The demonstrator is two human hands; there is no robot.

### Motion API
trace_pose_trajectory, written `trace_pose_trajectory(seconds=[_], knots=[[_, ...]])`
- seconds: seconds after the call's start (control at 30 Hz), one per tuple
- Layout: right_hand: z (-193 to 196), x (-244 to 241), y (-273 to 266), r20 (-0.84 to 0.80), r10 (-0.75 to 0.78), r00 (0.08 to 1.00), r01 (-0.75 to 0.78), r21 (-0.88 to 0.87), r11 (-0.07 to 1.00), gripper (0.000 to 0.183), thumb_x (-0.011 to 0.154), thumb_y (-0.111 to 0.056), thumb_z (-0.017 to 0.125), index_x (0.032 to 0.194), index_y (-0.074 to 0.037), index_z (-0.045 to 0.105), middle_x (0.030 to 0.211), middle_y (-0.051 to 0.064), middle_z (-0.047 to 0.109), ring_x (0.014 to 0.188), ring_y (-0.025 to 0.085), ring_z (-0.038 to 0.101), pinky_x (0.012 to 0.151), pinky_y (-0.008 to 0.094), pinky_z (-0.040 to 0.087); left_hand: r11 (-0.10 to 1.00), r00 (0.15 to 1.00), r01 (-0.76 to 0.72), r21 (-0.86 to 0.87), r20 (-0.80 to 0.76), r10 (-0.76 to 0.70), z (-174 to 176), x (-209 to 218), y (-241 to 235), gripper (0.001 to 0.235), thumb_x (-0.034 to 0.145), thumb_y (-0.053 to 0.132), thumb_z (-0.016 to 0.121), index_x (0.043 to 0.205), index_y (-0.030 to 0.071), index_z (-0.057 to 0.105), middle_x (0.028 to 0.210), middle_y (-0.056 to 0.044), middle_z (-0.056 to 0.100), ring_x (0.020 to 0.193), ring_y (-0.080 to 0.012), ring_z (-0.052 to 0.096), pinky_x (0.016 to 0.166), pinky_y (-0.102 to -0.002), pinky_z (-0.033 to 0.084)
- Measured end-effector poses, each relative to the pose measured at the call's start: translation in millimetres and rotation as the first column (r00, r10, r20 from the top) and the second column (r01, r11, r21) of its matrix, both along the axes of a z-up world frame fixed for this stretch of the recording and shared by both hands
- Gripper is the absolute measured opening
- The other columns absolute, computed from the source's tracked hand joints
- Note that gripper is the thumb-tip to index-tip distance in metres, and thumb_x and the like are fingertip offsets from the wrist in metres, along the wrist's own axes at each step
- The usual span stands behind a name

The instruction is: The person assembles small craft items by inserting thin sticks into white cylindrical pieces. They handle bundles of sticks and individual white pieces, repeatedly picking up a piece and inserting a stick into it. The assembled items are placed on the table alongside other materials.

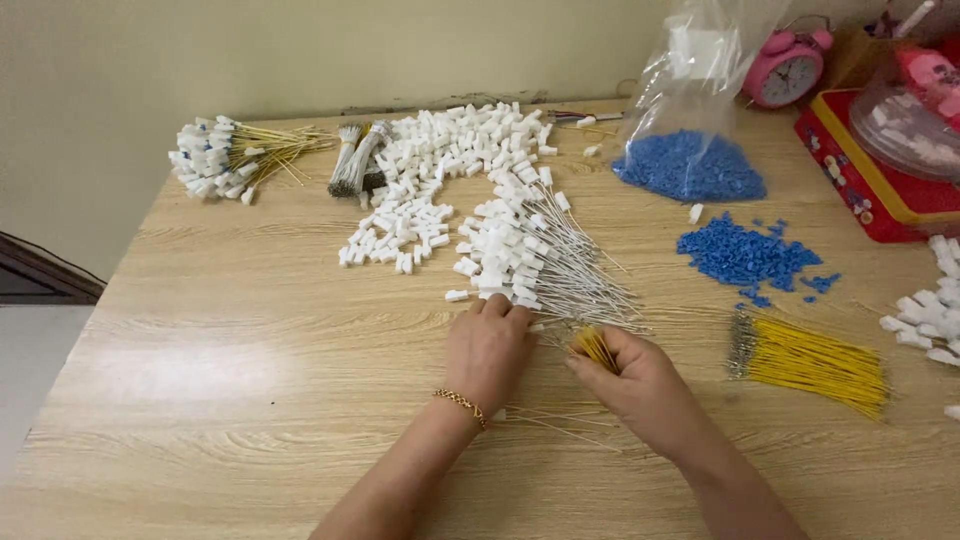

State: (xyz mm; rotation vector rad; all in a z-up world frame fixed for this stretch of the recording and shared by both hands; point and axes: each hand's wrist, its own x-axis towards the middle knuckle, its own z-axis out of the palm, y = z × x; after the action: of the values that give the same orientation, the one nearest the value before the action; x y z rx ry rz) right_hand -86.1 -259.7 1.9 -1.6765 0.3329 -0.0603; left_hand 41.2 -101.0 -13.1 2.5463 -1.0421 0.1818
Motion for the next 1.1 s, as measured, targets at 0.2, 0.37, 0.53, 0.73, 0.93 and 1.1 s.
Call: trace_pose_trajectory(seconds=[0.2,0.37,0.53,0.73,0.93,1.1], knots=[[0.0,6.3,5.5,-0.033,-0.017,0.999,0.019,0.053,0.998,0.016,0.093,-0.014,0.067,0.106,-0.004,0.071,0.075,-0.004,0.057,0.061,0.005,0.047,0.051,0.024,0.041,0.997,0.999,0.024,-0.067,0.034,-0.022,-3.9,-0.4,15.0,0.018,0.084,0.023,0.077,0.095,0.010,0.072,0.091,-0.007,0.071,0.086,-0.0274,0.068,0.076,-0.044,0.054],[-2.4,4.3,6.8,-0.011,-0.013,1.000,0.013,-0.022,1.000,0.015,0.095,-0.015,0.067,0.102,-0.003,0.071,0.077,-0.004,0.060,0.065,0.005,0.051,0.056,0.024,0.045,0.952,0.972,-0.020,-0.304,-0.228,-0.052,25.8,-18.9,37.5,0.013,0.088,0.015,0.077,0.099,0.009,0.073,0.089,-0.005,0.073,0.077,-0.0181,0.070,0.070,-0.033,0.058],[-6.1,2.0,18.3,0.048,0.051,0.998,-0.049,-0.040,0.998,0.013,0.092,-0.015,0.071,0.095,-0.002,0.070,0.077,-0.004,0.059,0.068,0.005,0.051,0.058,0.024,0.045,0.692,0.527,-0.358,-0.627,-0.748,-0.405,21.0,-39.1,56.0,0.017,0.093,0.009,0.070,0.109,0.004,0.073,0.092,0.002,0.073,0.083,-0.0055,0.069,0.074,-0.022,0.061],[3.6,2.6,31.7,0.007,0.074,0.997,-0.073,-0.141,0.987,0.014,0.090,-0.017,0.074,0.091,-0.003,0.070,0.075,-0.003,0.061,0.069,0.005,0.053,0.059,0.026,0.048,0.664,0.528,-0.343,-0.665,-0.721,-0.449,22.7,-47.7,64.9,0.012,0.097,0.009,0.069,0.107,0.001,0.070,0.090,0.000,0.072,0.079,-0.0077,0.067,0.071,-0.023,0.059],[13.2,8.8,37.4,0.038,0.083,0.996,-0.087,0.094,0.992,0.019,0.093,-0.018,0.069,0.102,-0.001,0.074,0.085,-0.002,0.068,0.078,0.004,0.059,0.070,0.023,0.051,0.546,0.331,-0.518,-0.658,-0.743,-0.582,12.9,-47.6,64.9,0.012,0.099,0.010,0.066,0.105,0.001,0.070,0.084,-0.001,0.069,0.076,-0.0091,0.064,0.072,-0.025,0.056],[13.8,15.1,39.7,-0.003,0.082,0.997,-0.082,0.060,0.995,0.022,0.091,-0.018,0.070,0.103,0.000,0.076,0.085,-0.001,0.071,0.078,0.005,0.062,0.070,0.023,0.052,0.569,0.426,-0.503,-0.651,-0.759,-0.492,13.2,-51.1,65.8,0.008,0.099,0.007,0.063,0.104,0.003,0.068,0.086,-0.003,0.068,0.079,-0.0084,0.063,0.072,-0.024,0.054]])
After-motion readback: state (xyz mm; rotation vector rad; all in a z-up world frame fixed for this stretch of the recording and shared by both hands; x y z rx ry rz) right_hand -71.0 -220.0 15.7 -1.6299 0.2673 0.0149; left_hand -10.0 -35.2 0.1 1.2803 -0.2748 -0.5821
